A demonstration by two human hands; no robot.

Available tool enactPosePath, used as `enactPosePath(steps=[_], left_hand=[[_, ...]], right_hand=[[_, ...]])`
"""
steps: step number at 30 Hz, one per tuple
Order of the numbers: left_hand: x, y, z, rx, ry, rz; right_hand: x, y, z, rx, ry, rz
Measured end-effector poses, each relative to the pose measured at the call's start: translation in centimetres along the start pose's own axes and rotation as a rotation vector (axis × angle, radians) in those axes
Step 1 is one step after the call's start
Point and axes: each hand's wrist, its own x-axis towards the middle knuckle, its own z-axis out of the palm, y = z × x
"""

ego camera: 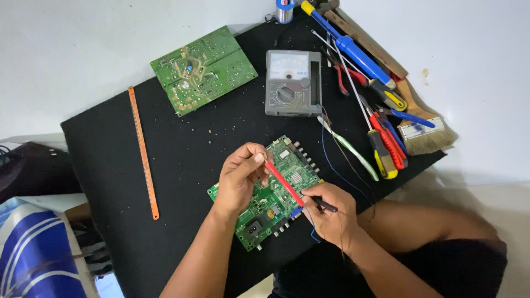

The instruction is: Using a multimeter and probes to test various components and trace points on a circuit board for repair.

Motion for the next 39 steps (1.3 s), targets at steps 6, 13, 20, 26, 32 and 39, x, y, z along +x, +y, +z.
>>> enactPosePath(steps=[6, 13, 20, 26, 32, 39], left_hand=[[0.2, 0.0, -0.1, -0.013, -0.007, 0.007], [0.1, -0.1, -0.1, 0.010, 0.008, 0.000], [0.0, -0.3, -0.2, 0.002, 0.011, -0.006], [0.2, -0.3, -0.2, 0.012, -0.013, -0.001], [0.3, -0.4, -0.3, -0.025, 0.029, -0.018], [0.7, -0.7, -1.1, -0.032, 0.082, -0.086]], right_hand=[[0.7, -0.2, -0.1, 0.066, -0.014, 0.001], [1.1, 0.1, -0.5, 0.053, -0.035, -0.017], [1.0, 0.3, -0.6, 0.097, -0.038, 0.030], [1.6, 0.5, -0.8, 0.051, -0.027, 0.030], [1.9, 1.3, -1.0, 0.193, -0.080, 0.104], [1.0, 5.4, 0.0, 0.157, -0.132, 0.072]])
